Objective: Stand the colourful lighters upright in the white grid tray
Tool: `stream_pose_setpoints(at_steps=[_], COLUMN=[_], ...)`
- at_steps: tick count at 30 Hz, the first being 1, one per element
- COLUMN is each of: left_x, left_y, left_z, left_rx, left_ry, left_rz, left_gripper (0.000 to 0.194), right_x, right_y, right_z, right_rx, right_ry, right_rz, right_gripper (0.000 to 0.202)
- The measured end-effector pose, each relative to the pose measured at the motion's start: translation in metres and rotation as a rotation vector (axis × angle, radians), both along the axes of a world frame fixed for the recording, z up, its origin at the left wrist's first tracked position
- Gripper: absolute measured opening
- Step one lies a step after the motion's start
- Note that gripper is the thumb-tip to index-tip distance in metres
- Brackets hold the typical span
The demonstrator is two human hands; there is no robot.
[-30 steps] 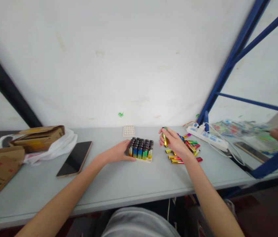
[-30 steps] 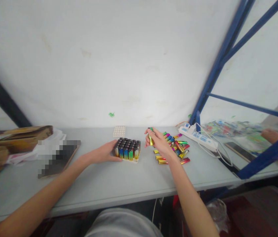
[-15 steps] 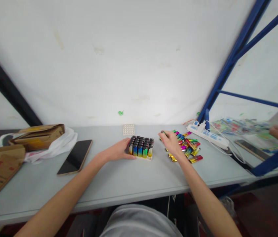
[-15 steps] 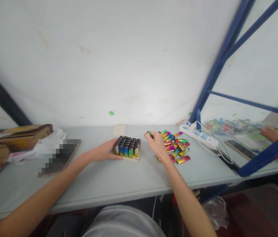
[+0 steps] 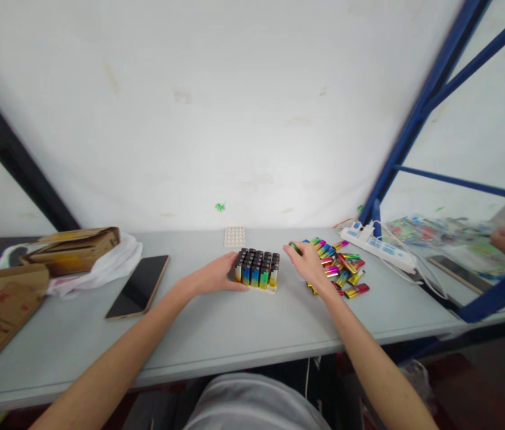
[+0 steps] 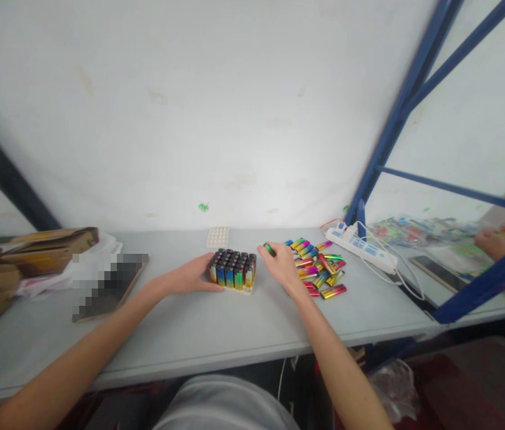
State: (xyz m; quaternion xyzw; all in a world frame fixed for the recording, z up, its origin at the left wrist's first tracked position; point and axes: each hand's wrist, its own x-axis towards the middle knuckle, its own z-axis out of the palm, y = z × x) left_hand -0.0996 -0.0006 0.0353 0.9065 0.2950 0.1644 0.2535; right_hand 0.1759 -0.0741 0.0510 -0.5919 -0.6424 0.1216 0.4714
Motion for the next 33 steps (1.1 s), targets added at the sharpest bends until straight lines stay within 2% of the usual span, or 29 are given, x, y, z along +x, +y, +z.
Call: stream_pose_setpoints(at_steps=[4,10,17,22,26,33], left_x=[-0.001,-0.001,-0.001,-0.001,-0.001,0.0], left_y=[0.0,-0.001,0.0,0.0,-0.001,-0.004], left_z=[-0.001,0.001,-0.001,-0.001,0.001,0.003], left_rx=[0.006,0.005,0.012,0.021,0.013,-0.008], left_ry=[-0.001,0.002,-0.017,-0.026,-0.024,-0.025], left_rz=[0.005,-0.017,-0.033,-0.033,-0.034,-0.02], left_gripper=[0.076,0.075,0.075,0.074,0.074,0.071], right_x=[0.0,-0.002,-0.001,-0.002,-0.006,-0.007], right_y=[-0.002,-0.004,-0.032,-0.048,-0.047,-0.036], right_z=[0.002,0.008,0.042,0.058,0.055,0.04], right_rx=[0.025,-0.023,-0.169,-0.113,-0.141,-0.223], right_ry=[-0.047,-0.112,-0.174,-0.256,-0.343,-0.313], right_rz=[0.005,0.05,0.378,0.494,0.516,0.569], right_gripper=[0.036,0.042,0.036,0.036,0.036,0.016])
